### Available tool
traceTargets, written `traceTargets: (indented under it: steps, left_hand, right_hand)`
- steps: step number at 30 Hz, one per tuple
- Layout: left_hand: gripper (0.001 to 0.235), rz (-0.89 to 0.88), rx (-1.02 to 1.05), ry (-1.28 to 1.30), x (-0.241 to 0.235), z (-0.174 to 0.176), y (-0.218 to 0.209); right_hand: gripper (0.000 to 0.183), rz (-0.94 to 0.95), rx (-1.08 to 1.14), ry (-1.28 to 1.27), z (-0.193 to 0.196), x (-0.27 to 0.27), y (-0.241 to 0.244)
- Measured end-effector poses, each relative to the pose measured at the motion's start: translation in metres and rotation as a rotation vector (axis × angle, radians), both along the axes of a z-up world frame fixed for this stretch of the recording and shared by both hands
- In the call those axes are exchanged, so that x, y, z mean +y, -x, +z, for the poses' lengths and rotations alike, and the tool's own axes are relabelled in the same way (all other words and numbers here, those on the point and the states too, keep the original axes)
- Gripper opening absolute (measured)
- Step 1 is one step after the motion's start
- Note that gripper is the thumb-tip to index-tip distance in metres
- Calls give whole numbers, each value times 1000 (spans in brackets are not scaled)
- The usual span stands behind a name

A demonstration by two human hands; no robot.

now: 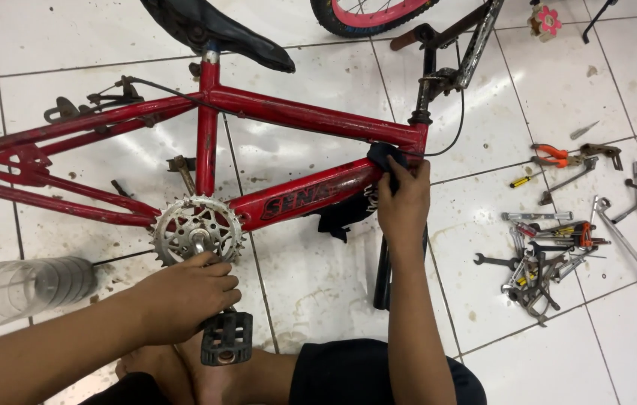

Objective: The person sits on the floor and wipes a red bicycle frame with a dark cloth. They clean the main tubes, the area around the crankset, and the seat post. The person also dips the cloth into a container of liquid to re-wet it during the process.

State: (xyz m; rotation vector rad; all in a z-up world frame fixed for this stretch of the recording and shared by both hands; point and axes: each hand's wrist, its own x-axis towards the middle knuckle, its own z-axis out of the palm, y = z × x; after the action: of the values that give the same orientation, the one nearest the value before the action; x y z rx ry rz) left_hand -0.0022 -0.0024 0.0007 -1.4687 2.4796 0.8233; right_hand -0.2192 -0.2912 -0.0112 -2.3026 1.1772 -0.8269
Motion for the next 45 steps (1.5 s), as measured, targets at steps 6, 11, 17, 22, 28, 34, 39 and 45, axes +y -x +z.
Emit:
traceTargets:
  steps: [6,11,17,22,28,34,39,45]
  left_hand:
    - [13,3,-26,-112,-7,7,1]
    - [22,-11,-21,-37,2,-1,2]
    - [20,-7,-71,-50,-5,13,5]
    - [25,-15,-135,-48,-8,24,7]
    - [27,-27,-173,-66,-9,32,10]
    - [28,-23,-178,-74,-9,30,12]
    - [30,-29,-198,-52,-10,30,12]
    - [29,-10,-204,-50,-7,23,14]
  right_hand:
    - [28,449,36,242,-2,25,-15]
    - [28,88,152,169,-7,-22,5]
    - [28,236,107,274,-14,12,-18]
    - [25,234,124,240,-20,-23,9]
    - [17,-22,259,379,-24,-25,9]
    - [21,132,264,242,-22,-51,25]
    - [16,33,265,289,-35,-58,17]
    - [14,181,202,128,-2,-47,15]
